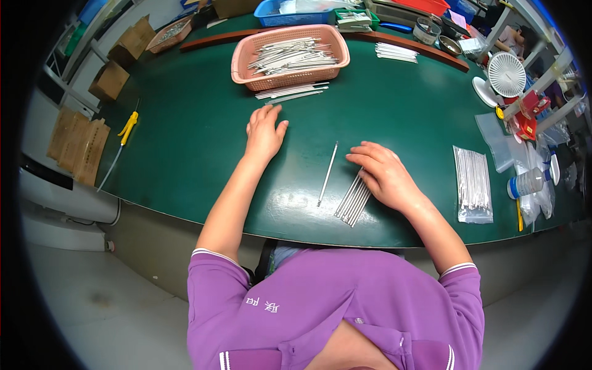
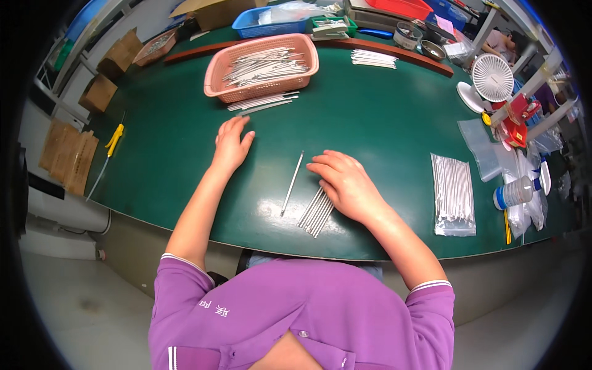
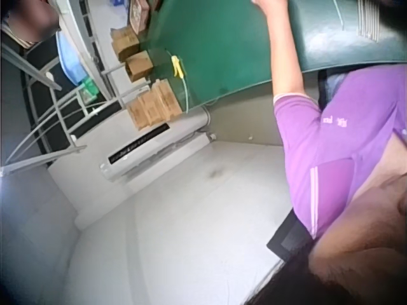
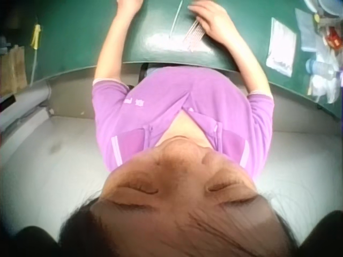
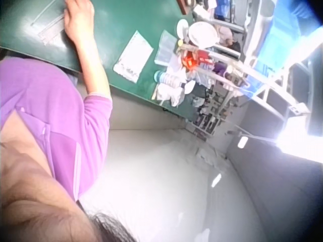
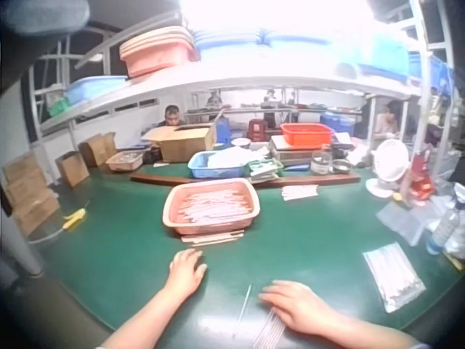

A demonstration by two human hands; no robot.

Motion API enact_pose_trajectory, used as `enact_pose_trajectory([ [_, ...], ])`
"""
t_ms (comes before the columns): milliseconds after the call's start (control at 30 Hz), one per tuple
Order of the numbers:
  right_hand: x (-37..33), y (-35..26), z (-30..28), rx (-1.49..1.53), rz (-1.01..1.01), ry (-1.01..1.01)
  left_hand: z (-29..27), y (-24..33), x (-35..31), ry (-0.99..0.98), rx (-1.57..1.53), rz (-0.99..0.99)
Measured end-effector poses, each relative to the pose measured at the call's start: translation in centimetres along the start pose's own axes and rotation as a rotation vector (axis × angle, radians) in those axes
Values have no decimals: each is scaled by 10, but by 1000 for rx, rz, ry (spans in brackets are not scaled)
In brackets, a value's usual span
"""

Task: The person arranges a bundle of thin white rods on a green workbench, aligns them, and places them into a clear plastic bag. They then seal the bag and place it on the table.

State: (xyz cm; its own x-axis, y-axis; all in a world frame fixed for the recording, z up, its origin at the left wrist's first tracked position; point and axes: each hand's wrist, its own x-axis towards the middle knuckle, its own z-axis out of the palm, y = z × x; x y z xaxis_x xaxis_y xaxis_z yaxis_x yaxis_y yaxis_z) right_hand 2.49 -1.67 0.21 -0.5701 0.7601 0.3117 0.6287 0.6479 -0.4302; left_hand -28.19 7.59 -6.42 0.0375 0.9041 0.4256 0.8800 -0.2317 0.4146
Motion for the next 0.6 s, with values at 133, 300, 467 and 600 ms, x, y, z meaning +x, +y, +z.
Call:
enact_pose_trajectory([
  [133, -18, 15, -1, -53, 24, -136, -12, 43, -44, -235, -184, 135],
  [300, -34, 16, -4, 42, 54, -189, -35, 94, -95, -396, -216, 161],
  [467, -28, 16, 13, 76, 30, -144, -34, 118, -125, -419, -288, 205],
  [600, -18, 19, 12, 18, -78, -155, -32, 110, -128, -342, -289, 160],
])
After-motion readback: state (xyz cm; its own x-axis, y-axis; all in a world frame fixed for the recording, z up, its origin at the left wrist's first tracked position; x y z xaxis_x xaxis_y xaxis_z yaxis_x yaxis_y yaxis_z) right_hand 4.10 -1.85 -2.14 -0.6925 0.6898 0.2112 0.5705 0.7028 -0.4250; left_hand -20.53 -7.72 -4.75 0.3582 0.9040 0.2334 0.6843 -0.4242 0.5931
